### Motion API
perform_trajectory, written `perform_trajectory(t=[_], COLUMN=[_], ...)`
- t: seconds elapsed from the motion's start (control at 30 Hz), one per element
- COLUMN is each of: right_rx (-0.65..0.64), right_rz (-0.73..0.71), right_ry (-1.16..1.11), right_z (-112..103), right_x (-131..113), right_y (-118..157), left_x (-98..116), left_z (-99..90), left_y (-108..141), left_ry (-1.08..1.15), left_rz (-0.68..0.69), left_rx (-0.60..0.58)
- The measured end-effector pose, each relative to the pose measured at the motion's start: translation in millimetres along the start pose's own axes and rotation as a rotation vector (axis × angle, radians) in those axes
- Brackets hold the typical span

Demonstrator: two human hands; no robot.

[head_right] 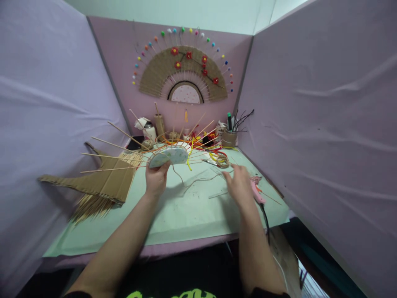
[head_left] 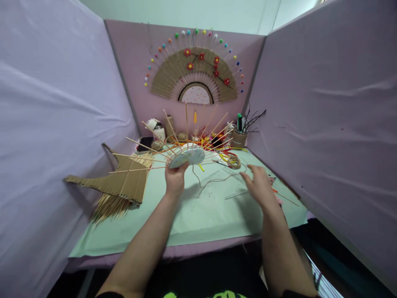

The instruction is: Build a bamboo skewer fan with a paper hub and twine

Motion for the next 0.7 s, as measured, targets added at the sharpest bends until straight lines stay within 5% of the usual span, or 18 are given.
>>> perform_trajectory(t=[0.1,0.23,0.37,0.7], right_rx=[-0.268,-0.466,-0.474,-0.173], right_rz=[-0.268,-0.299,-0.168,-0.233], right_ry=[-0.504,-0.831,-1.006,-0.937], right_z=[30,66,73,38], right_x=[-86,-156,-167,-182], right_y=[10,22,14,-21], left_x=[1,3,4,-1], left_z=[-2.7,-5.0,-7.5,-6.1], left_y=[0,-2,-4,-2], left_ry=[-0.022,-0.040,-0.054,-0.037], left_rz=[0.008,0.024,0.057,0.023], left_rx=[0.013,0.014,0.038,0.036])
Point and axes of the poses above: each hand's wrist, its own y-axis away from the middle knuckle, its own z-axis out of the palm, x = y × z, the point moved 7 cm from there along -y, towards the middle knuckle, and after that the axes turned 7 degrees about z, right-handed, at the moved point
